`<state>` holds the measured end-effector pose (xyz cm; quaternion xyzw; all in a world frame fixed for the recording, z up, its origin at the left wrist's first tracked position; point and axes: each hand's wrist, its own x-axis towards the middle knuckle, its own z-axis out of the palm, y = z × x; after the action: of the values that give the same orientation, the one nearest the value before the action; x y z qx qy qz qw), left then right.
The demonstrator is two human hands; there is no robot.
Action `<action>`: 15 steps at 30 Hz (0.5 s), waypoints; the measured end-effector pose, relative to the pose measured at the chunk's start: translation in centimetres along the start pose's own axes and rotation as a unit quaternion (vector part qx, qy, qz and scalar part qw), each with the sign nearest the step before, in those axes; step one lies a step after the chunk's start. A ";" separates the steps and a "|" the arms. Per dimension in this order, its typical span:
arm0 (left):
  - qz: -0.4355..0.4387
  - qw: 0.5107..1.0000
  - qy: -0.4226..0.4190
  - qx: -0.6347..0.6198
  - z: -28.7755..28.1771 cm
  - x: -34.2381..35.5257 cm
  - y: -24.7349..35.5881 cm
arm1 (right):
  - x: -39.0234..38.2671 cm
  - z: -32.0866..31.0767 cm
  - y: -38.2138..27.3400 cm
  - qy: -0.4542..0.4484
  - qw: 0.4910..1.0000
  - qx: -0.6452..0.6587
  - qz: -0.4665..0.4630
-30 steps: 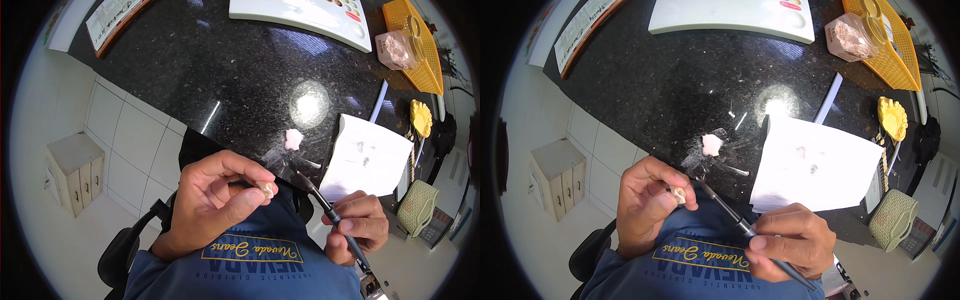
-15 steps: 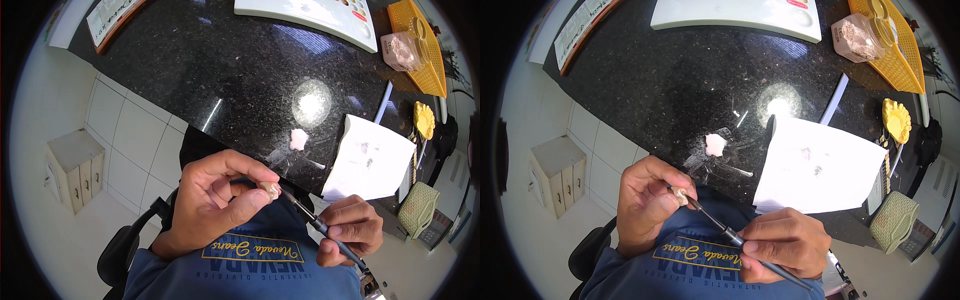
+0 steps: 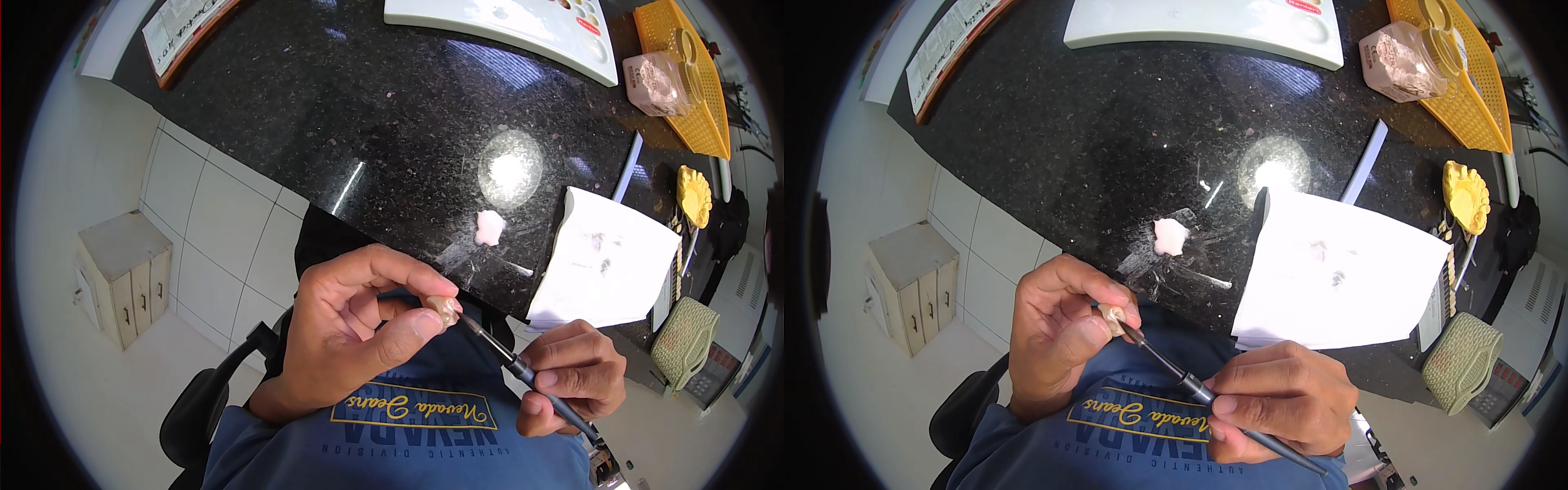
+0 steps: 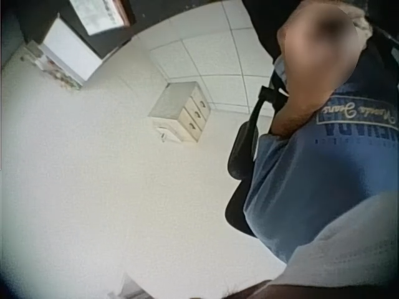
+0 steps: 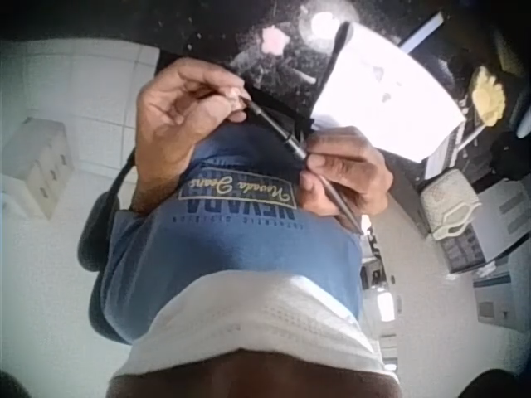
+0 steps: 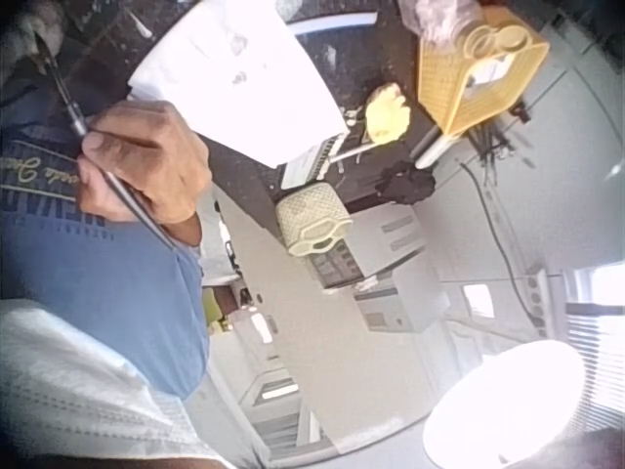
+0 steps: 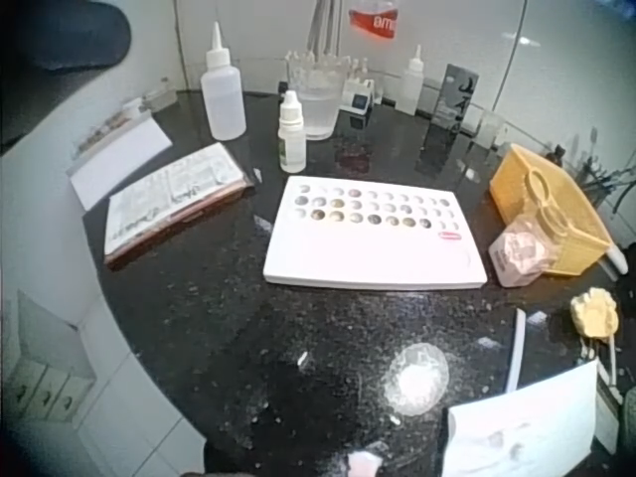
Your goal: The recorder is applying a stain or glaze to dental crowns and a dental model using a fine brush in a laboratory setting.
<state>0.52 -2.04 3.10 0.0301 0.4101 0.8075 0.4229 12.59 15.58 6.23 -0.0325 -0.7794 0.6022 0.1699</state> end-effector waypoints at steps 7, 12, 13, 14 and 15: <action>-0.001 1.000 0.000 0.002 -0.1 0.0 0.0 | -0.1 0.1 0.2 0.018 1.000 0.006 -0.006; -0.001 1.000 -0.002 0.000 0.0 0.0 0.0 | 0.0 0.1 0.2 0.017 1.000 0.012 -0.008; -0.001 1.000 -0.002 0.000 -0.1 0.0 0.0 | -0.1 0.1 0.2 0.017 1.000 0.012 -0.009; -0.001 1.000 -0.003 0.000 -0.1 0.0 -0.1 | -0.1 0.1 0.2 0.017 1.000 0.011 -0.009; 0.001 1.000 -0.003 -0.001 -0.1 0.0 -0.1 | -0.1 0.1 0.2 0.017 1.000 0.011 -0.009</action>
<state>0.56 -2.07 2.99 0.0328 0.4082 0.8080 0.4237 12.58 15.48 6.02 -0.0340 -0.7700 0.6084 0.1890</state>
